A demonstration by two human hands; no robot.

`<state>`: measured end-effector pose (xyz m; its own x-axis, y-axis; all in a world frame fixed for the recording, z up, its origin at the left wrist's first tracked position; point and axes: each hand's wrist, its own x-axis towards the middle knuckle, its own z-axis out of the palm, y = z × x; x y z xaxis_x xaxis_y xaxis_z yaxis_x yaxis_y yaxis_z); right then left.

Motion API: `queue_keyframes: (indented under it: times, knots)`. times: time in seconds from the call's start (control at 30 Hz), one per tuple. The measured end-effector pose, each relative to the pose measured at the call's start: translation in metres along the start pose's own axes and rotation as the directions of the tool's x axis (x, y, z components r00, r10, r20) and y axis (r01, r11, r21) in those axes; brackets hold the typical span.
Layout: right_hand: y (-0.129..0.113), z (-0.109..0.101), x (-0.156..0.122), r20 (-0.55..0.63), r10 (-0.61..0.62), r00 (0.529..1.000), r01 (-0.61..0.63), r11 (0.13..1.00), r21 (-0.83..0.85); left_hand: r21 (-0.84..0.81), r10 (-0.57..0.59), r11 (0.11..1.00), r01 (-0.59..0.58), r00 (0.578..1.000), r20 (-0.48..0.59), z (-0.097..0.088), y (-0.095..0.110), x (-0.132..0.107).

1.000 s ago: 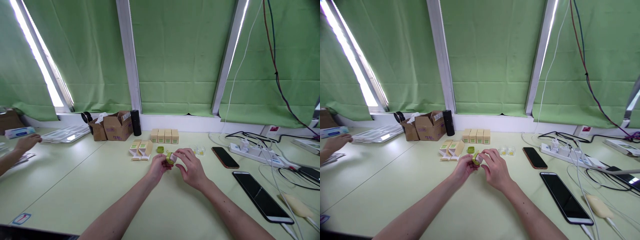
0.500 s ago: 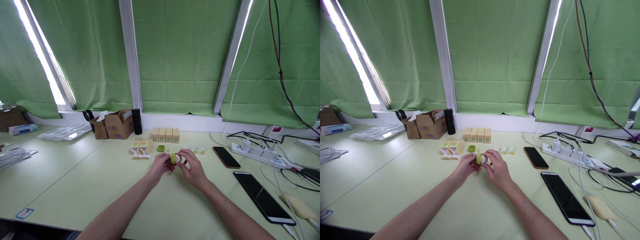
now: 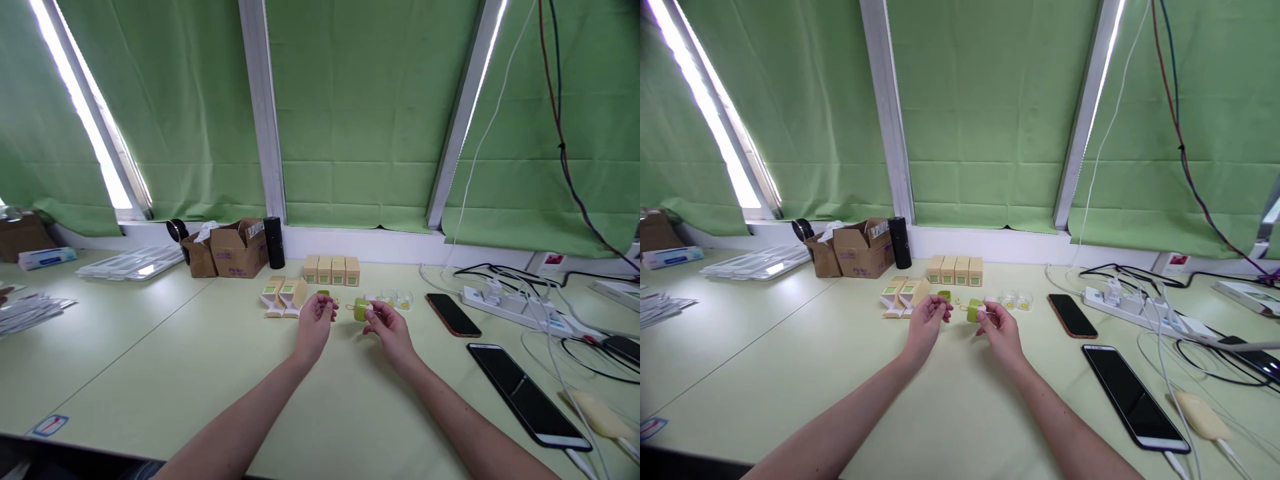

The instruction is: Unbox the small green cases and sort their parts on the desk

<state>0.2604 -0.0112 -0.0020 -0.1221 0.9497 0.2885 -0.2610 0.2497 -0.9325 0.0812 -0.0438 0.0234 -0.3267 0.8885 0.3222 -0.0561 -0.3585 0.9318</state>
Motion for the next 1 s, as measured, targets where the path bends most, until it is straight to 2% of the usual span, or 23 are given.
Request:
queue_keyframes:
  times: [0.3,0.4,0.47,0.53,0.63,0.77,0.87,1.0]
  knots:
    - [-0.001,-0.004,0.003,-0.009,0.133,0.991,-0.129,0.974,0.185,0.106,0.111,0.988,-0.114,0.993,0.034,0.002,0.001,-0.008]
    - [0.001,-0.005,0.003,-0.032,0.062,0.998,-0.058,0.994,0.090,0.194,0.166,0.966,-0.170,0.985,0.036,0.001,0.002,-0.009]
    - [0.001,-0.006,0.003,-0.034,-0.027,0.999,0.025,0.998,-0.049,0.242,0.201,0.948,-0.207,0.978,0.048,0.002,0.004,-0.012]
    - [0.000,-0.007,0.001,-0.002,-0.134,0.991,0.130,0.966,-0.222,0.247,0.209,0.943,-0.223,0.975,0.080,0.004,0.008,-0.015]
    - [-0.004,-0.007,-0.004,0.116,-0.323,0.939,0.339,0.823,-0.456,0.220,0.192,0.949,-0.225,0.968,0.158,0.007,0.013,-0.020]
    - [-0.006,-0.007,-0.009,0.323,-0.496,0.806,0.578,0.543,-0.609,0.192,0.161,0.960,-0.203,0.964,0.213,0.009,0.015,-0.024]
    - [-0.005,-0.006,-0.011,0.412,-0.524,0.745,0.644,0.408,-0.647,0.177,0.125,0.970,-0.166,0.967,0.224,0.009,0.014,-0.025]
    - [-0.008,-0.005,-0.012,0.468,-0.532,0.706,0.672,0.293,-0.680,0.202,0.117,0.964,-0.171,0.961,0.252,0.007,0.010,-0.024]
